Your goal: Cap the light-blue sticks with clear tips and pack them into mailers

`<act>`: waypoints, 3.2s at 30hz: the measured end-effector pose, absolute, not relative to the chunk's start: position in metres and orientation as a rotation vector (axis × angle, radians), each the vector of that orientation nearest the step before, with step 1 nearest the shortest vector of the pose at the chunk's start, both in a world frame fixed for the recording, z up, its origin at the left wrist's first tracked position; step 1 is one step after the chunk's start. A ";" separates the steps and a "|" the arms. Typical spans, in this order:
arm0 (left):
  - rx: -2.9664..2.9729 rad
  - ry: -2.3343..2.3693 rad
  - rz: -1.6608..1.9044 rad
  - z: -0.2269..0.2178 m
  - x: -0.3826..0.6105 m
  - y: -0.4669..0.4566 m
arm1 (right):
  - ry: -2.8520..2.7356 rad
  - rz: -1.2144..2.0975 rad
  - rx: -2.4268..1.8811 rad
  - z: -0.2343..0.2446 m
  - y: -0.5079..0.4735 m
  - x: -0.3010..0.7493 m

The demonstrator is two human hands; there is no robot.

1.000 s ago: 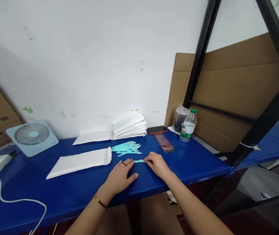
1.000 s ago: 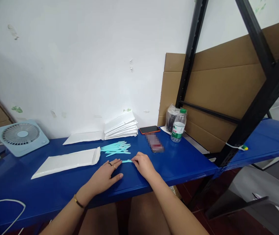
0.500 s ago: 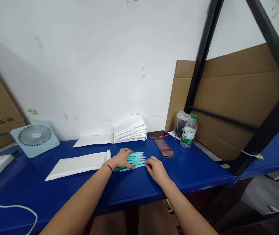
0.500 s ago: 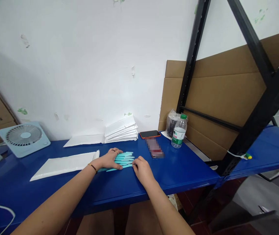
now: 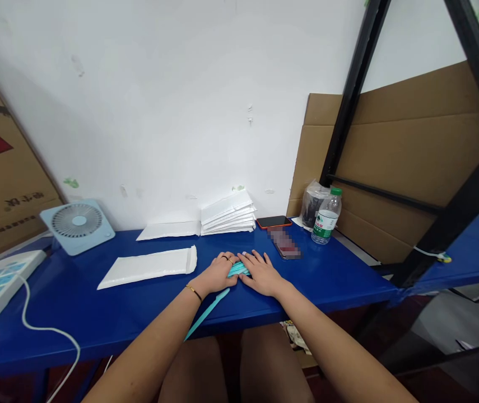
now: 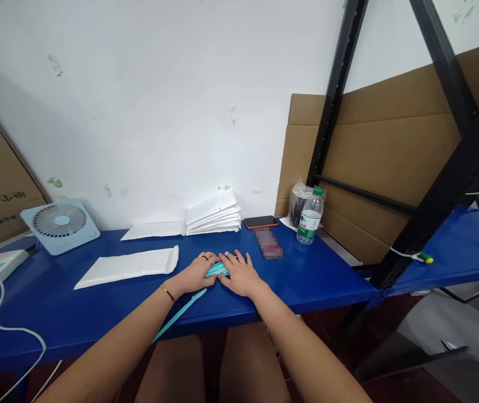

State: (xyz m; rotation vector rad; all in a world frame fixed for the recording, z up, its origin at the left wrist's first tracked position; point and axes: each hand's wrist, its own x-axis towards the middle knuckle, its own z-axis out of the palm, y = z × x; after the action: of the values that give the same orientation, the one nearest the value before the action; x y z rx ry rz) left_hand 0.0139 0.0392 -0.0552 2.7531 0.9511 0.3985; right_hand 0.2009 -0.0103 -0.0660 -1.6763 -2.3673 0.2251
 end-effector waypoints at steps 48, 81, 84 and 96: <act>2.583 1.308 0.517 -0.047 0.016 0.010 | -2.871 -0.047 -1.573 0.018 -0.013 0.169; 1.351 0.602 0.774 -0.024 0.037 -0.057 | -1.351 1.320 -0.877 0.002 -0.057 0.146; 1.589 0.869 1.133 -0.031 0.045 -0.056 | -1.190 0.968 -1.044 0.000 -0.053 0.140; 0.942 0.338 0.117 -0.033 0.039 -0.075 | -1.577 1.852 -0.290 -0.001 -0.055 0.174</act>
State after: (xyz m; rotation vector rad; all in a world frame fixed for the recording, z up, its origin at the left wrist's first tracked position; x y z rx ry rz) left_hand 0.0393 -0.0753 -0.0332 0.9418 0.3382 0.1171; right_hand 0.1738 -0.0553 -0.0007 -0.2901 -1.5771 1.8524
